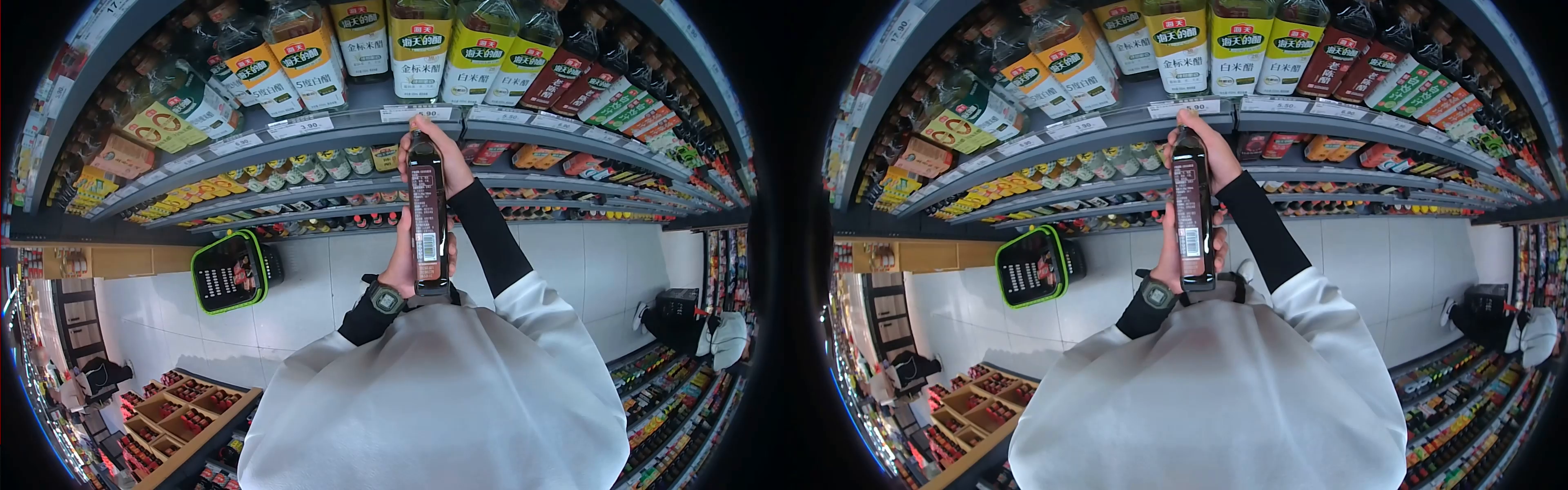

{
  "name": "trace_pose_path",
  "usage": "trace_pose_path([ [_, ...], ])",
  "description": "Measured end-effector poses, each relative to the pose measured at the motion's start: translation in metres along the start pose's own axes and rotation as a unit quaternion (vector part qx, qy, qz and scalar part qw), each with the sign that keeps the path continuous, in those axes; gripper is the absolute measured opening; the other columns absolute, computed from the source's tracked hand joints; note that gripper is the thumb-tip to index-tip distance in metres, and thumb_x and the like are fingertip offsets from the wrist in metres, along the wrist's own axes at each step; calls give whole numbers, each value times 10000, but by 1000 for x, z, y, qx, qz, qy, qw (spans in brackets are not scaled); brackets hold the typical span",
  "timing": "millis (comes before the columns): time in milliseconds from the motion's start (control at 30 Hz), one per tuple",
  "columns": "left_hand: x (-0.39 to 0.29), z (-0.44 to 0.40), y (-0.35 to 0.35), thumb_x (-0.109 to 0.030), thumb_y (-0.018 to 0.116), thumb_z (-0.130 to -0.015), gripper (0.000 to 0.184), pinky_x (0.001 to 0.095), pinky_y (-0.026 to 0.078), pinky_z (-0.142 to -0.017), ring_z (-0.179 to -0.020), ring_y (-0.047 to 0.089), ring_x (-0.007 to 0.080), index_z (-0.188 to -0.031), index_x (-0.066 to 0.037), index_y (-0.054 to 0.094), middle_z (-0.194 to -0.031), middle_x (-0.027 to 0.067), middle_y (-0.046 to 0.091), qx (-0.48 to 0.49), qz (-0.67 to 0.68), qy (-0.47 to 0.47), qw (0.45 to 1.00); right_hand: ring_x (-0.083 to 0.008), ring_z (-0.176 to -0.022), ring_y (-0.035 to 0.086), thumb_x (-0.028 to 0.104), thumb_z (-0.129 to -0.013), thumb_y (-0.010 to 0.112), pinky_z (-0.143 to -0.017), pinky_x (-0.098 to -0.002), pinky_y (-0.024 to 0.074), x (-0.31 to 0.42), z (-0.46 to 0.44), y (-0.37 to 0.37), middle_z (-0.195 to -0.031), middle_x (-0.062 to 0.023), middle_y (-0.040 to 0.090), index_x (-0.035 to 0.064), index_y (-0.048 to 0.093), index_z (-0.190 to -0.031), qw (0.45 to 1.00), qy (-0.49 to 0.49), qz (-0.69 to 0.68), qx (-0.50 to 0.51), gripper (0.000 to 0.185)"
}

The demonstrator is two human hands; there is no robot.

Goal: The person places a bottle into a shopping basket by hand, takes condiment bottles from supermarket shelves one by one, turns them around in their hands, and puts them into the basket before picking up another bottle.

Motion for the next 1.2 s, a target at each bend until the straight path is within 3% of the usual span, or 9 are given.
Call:
trace_pose_path([
  [1200,-1,1,3,-777,324,-837,747,319,541,-561,-642,639,221,-1075,-94,512,-786,95,611,-16,-22,12,1000,-166,-647,617,409,-935,538,-540,-313,533,0,1,0,-737,-18,561,148,474,-902,1000,-10,-15,7,271],
])
Point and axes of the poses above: each hand's wrist, its own z-axis away from the middle knuckle, its own y-axis out of the palm, x = y × z, the point moved 3 cm from there along -z, towards the middle knuckle
